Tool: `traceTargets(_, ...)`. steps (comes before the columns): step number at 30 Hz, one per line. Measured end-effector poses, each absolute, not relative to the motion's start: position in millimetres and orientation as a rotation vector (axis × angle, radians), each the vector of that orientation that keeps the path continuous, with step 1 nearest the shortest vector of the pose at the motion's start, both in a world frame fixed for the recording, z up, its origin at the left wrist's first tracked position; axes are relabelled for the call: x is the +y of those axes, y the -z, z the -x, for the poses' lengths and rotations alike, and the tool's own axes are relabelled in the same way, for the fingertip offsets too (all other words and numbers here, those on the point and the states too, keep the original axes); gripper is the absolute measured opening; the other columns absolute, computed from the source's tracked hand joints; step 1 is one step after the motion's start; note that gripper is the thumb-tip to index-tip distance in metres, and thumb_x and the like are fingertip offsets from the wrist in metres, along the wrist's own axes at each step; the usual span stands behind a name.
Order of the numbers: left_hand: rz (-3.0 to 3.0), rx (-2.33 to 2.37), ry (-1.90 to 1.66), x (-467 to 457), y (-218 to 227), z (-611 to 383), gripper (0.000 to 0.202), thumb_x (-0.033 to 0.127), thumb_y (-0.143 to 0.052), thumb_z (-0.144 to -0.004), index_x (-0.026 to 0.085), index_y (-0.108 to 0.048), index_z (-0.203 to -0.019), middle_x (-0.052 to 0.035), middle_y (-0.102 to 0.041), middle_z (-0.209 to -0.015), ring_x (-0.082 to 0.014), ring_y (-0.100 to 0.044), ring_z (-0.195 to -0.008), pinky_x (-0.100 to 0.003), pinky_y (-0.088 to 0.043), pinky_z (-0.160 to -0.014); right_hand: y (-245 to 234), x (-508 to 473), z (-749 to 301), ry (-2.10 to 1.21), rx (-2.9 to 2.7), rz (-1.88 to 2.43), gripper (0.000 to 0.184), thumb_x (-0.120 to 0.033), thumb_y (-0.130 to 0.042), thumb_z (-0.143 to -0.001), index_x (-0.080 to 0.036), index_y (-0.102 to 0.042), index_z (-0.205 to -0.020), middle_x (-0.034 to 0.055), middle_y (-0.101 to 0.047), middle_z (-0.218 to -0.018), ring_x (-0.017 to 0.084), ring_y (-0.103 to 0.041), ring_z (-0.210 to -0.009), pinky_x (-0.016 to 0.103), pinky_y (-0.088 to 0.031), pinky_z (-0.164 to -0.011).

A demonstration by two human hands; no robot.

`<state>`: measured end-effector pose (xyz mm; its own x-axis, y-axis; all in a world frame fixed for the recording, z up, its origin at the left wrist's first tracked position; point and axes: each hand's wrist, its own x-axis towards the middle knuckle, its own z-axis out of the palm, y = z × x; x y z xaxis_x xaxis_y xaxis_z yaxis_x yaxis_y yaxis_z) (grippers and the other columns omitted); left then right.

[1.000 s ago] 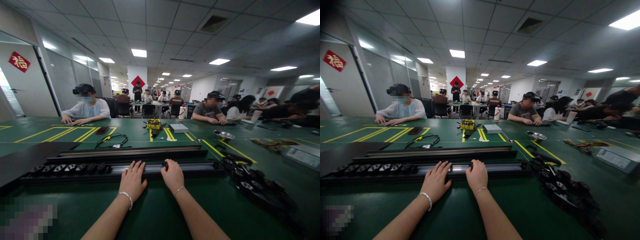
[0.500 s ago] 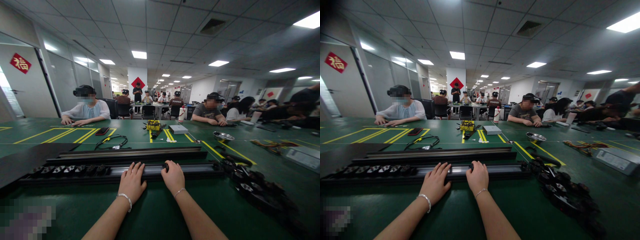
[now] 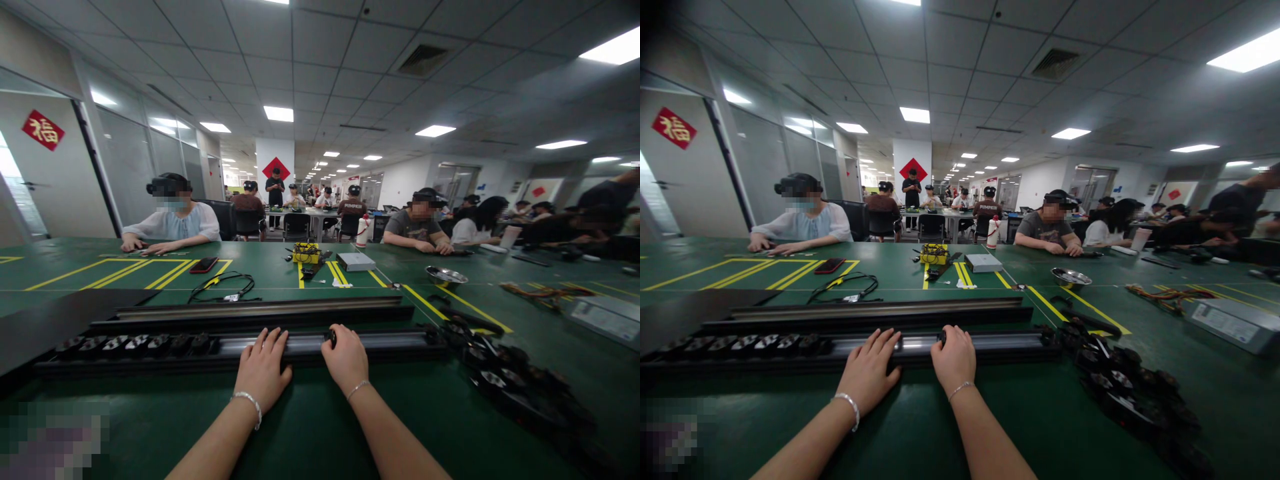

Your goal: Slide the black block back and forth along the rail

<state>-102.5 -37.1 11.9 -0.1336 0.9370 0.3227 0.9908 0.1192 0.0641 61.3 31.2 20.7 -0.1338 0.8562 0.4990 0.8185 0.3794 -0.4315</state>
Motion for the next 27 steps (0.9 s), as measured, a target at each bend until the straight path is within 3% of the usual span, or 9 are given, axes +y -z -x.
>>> traceTargets(12,1.924,-2.2,0.389,-37,-13,102,0.059,0.035,-0.042,-0.072,0.029,-0.032,-0.13,0.001,-0.034,-0.14,-0.022,-0.021,-0.13,-0.041,-0.025,-0.099,-21,32,-66,-0.087,-1.929,1.474,0.028,-0.017,-0.042,-0.071,-0.018,-0.058,-0.093,0.0061,-0.062,-0.093,0.019,-0.052,-0.095,0.027,-0.035,-0.084)
traceTargets(17,1.917,-2.206,0.37,-37,-12,101,0.06,0.034,-0.042,-0.071,0.029,-0.032,-0.13,0.0005,-0.034,-0.14,-0.0219,-0.022,-0.13,-0.04,-0.026,-0.098,-22,32,-69,-0.046,-1.942,1.477,0.026,-0.018,-0.043,-0.071,-0.018,-0.059,-0.092,0.0053,-0.062,-0.09,0.018,-0.053,-0.091,0.03,-0.031,-0.09)
traceTargets(20,1.911,-2.222,0.359,-37,-14,101,0.06,0.034,-0.042,-0.072,0.028,-0.032,-0.13,0.0002,-0.034,-0.14,-0.022,-0.021,-0.13,-0.04,-0.026,-0.099,-24,32,-74,-0.043,-1.99,1.447,0.027,-0.02,-0.043,-0.073,-0.019,-0.059,-0.094,0.0047,-0.062,-0.095,0.017,-0.054,-0.093,0.031,-0.029,-0.094)
traceTargets(27,1.916,-2.21,0.377,-37,-13,101,0.059,0.034,-0.042,-0.072,0.029,-0.032,-0.13,0.0008,-0.033,-0.14,-0.0222,-0.02,-0.131,-0.041,-0.025,-0.1,-23,35,-84,-0.095,-2.078,1.399,0.033,-0.025,-0.044,-0.076,-0.018,-0.058,-0.105,0.0053,-0.06,-0.108,0.017,-0.052,-0.102,0.027,-0.034,-0.09)
